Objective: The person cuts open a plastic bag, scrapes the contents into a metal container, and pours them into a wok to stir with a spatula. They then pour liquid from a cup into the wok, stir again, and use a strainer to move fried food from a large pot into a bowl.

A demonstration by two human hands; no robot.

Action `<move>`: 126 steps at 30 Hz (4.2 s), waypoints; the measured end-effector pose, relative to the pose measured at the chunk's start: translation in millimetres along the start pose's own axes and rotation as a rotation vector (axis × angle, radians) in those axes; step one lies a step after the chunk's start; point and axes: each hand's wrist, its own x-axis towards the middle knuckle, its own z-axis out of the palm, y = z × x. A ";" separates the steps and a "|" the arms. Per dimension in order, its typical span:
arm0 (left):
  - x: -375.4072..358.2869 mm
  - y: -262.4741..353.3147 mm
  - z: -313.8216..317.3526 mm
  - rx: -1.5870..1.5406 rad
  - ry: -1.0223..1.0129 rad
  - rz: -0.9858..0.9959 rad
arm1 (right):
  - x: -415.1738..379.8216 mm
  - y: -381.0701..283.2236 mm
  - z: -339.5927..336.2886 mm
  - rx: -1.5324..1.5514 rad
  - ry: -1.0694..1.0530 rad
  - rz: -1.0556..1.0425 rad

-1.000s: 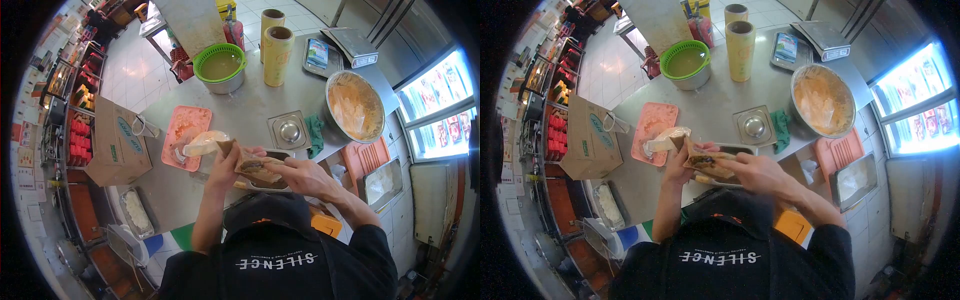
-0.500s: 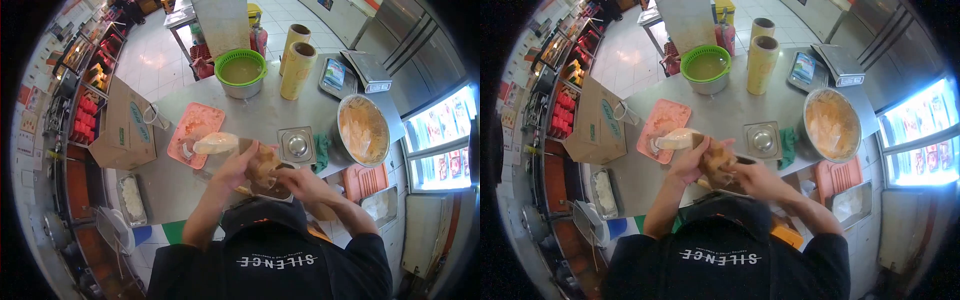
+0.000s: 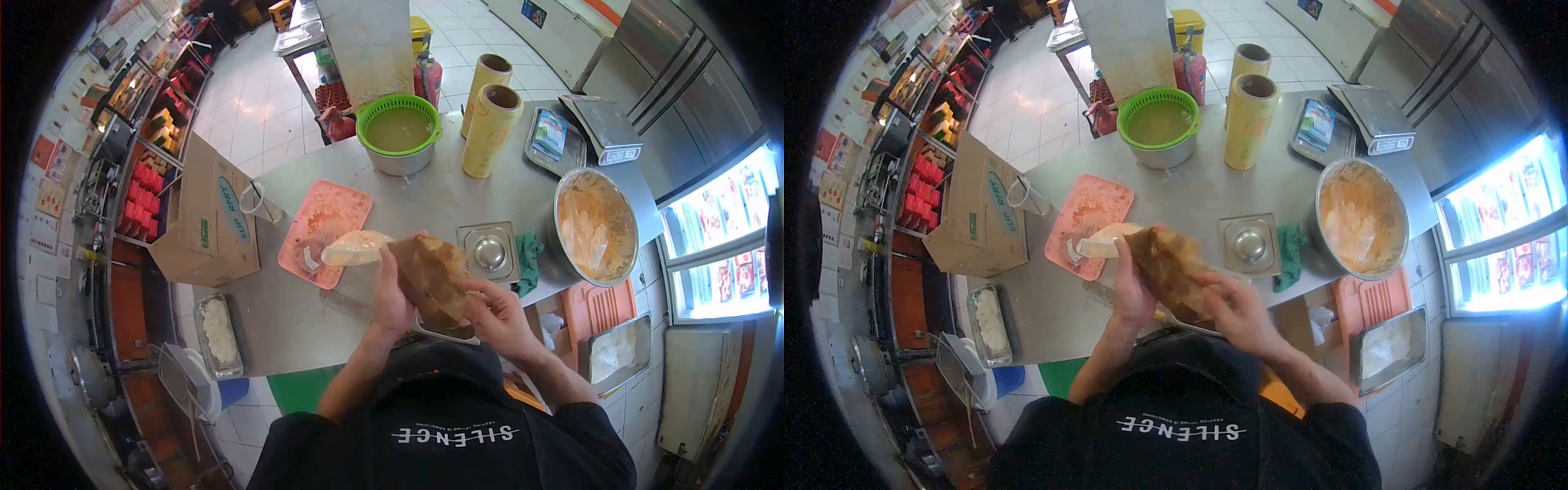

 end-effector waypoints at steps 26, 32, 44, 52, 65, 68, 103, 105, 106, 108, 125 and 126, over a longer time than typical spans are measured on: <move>-3.7 47.7 18.8 0.559 0.154 0.447 | 23.5 -29.4 7.0 0.052 -0.150 -0.080; -10.0 80.4 22.7 0.511 -0.070 0.262 | 20.2 -39.2 19.3 -0.510 -0.003 -0.548; -18.0 87.6 24.8 0.493 -0.192 0.054 | 10.5 -58.0 23.5 -0.910 -0.108 -0.729; -11.3 75.9 24.2 0.392 -0.140 0.002 | 8.0 -26.3 18.2 -0.647 0.079 -0.580; -10.6 75.3 31.6 0.315 -0.300 0.374 | 0.7 -57.6 33.5 -0.586 0.019 -0.539; -13.9 86.6 25.3 0.392 -0.297 0.296 | 9.1 -67.2 29.6 -0.774 0.025 -0.697; -19.6 103.0 50.1 0.295 -0.093 0.273 | 17.6 -47.0 36.5 -0.455 -0.027 -0.619; -18.2 106.6 49.0 0.303 -0.090 0.197 | 20.0 -53.7 34.1 -0.599 -0.033 -0.714; -16.3 108.0 45.9 0.309 -0.079 0.160 | 21.0 -55.5 31.2 -0.661 -0.037 -0.729; -12.5 107.3 41.8 0.312 -0.064 0.097 | 21.4 -53.3 24.7 -0.735 -0.082 -0.717; 12.9 94.1 34.4 0.153 -0.040 -0.166 | 24.6 -37.5 -9.4 -0.559 -0.139 -0.308; 12.8 94.4 36.4 0.156 -0.040 -0.195 | 26.0 -34.6 -8.5 -0.452 -0.093 -0.264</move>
